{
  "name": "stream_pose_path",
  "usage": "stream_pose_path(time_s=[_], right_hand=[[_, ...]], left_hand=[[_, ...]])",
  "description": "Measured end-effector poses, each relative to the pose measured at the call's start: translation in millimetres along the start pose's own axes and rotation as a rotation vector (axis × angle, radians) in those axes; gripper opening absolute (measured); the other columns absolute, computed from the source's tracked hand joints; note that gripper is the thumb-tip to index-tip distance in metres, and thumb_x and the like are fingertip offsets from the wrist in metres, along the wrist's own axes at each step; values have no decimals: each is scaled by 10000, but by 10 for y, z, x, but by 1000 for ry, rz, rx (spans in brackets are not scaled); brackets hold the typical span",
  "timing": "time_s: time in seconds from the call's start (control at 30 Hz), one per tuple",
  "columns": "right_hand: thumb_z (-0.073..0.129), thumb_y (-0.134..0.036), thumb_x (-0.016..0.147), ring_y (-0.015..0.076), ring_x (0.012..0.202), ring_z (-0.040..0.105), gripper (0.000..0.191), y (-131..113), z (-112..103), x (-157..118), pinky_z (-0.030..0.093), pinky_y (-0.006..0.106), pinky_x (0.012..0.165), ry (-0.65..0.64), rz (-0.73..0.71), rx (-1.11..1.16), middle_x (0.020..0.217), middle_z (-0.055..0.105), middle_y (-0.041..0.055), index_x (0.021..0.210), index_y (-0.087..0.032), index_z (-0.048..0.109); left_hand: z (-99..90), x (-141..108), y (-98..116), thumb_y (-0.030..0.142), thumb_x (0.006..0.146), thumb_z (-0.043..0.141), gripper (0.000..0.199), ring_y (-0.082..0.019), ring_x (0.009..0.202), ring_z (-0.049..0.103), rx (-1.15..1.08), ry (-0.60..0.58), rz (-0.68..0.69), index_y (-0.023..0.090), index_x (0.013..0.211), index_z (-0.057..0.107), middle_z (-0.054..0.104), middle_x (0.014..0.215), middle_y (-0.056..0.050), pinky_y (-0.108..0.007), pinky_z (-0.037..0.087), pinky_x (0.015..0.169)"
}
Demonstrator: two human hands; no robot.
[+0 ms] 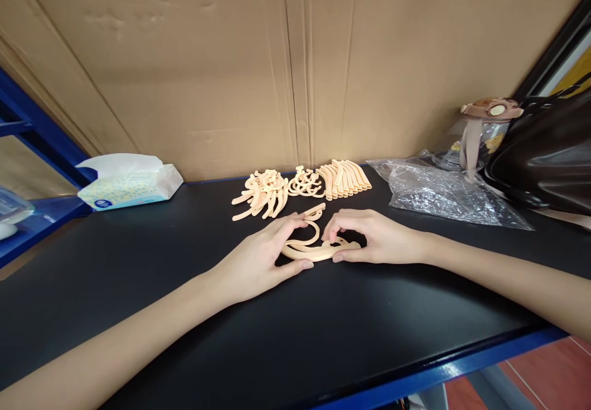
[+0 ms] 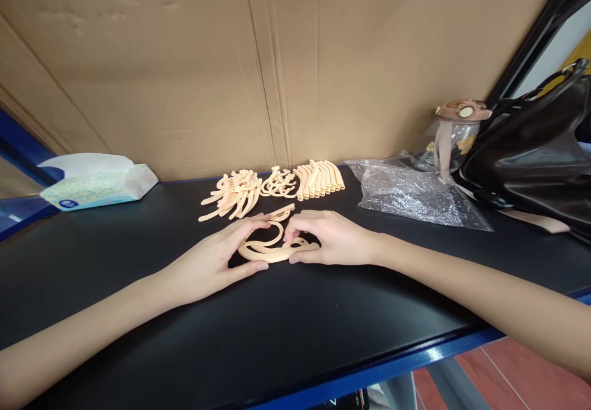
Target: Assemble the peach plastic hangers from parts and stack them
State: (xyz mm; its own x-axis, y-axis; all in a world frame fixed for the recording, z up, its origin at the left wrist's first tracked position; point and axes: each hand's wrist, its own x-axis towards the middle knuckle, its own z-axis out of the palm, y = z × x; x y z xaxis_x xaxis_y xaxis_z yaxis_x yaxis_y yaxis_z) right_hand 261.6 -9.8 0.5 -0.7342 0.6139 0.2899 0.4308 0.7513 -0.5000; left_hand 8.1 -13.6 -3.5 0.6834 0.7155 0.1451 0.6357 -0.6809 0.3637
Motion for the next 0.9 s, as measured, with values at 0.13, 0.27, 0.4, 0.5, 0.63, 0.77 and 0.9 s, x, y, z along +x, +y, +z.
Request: stream_pose_path(time_s=[0.13, 0.27, 0.4, 0.5, 0.63, 0.77, 0.9], right_hand=[[647, -257, 820, 126, 819, 554, 142, 5, 2, 11, 432, 252, 741, -6, -7, 5, 918, 598, 7, 910, -189, 562], [624, -224, 831, 125, 823, 561, 104, 5, 8, 10, 438, 247, 747, -7, -7, 23, 907, 587, 10, 902, -187, 557], [618, -230, 835, 126, 828, 562, 105, -1, 13, -5, 445, 250, 748, -12, -2, 35, 915, 584, 12, 908, -190, 554], [602, -218, 844, 128, 873, 562, 93, 3, 12, -9, 453, 249, 766, -10, -19, 66, 1010, 580, 35, 898, -186, 534], [614, -215, 832, 130, 858, 559, 109, 8, 10, -2, 446, 250, 757, -1, -21, 36, 982, 584, 27, 895, -187, 529], [620, -221, 829, 135, 827, 553, 116, 5, 16, 9, 430, 252, 737, 11, -9, -34, 917, 590, 15, 908, -191, 540], [597, -220, 844, 144, 813, 541, 85, 24, 21, 20, 403, 272, 755, 45, -47, -158, 890, 604, 14, 900, -190, 540]], left_hand=[[-1, 4, 1, 491, 889, 516, 517, -258, 1294, 429, 0, -5, 0, 285, 1335, 353, 385, 1460, -38, -420, 435, 1014], [-2, -2, 4, 473, 900, 504, 502, -262, 1273, 458, -18, -12, -6, 294, 1343, 350, 364, 1472, -37, -408, 446, 1000], [-8, 2, 11, 471, 898, 506, 495, -274, 1268, 464, -30, -7, -4, 297, 1339, 364, 378, 1463, -42, -413, 443, 999], [-12, 4, 15, 480, 896, 504, 487, -270, 1279, 452, -15, -16, -17, 294, 1327, 375, 384, 1458, -41, -412, 438, 1003], [-8, -4, 12, 485, 897, 501, 494, -273, 1310, 414, -2, -10, -12, 288, 1331, 373, 384, 1457, -56, -424, 415, 1024], [-4, -6, 11, 467, 909, 491, 479, -261, 1354, 350, -5, -11, 1, 287, 1334, 367, 390, 1453, -55, -427, 385, 1054], [-19, 0, 25, 441, 919, 483, 437, -251, 1352, 353, -10, -11, 28, 288, 1317, 382, 422, 1426, -49, -424, 382, 1059]])
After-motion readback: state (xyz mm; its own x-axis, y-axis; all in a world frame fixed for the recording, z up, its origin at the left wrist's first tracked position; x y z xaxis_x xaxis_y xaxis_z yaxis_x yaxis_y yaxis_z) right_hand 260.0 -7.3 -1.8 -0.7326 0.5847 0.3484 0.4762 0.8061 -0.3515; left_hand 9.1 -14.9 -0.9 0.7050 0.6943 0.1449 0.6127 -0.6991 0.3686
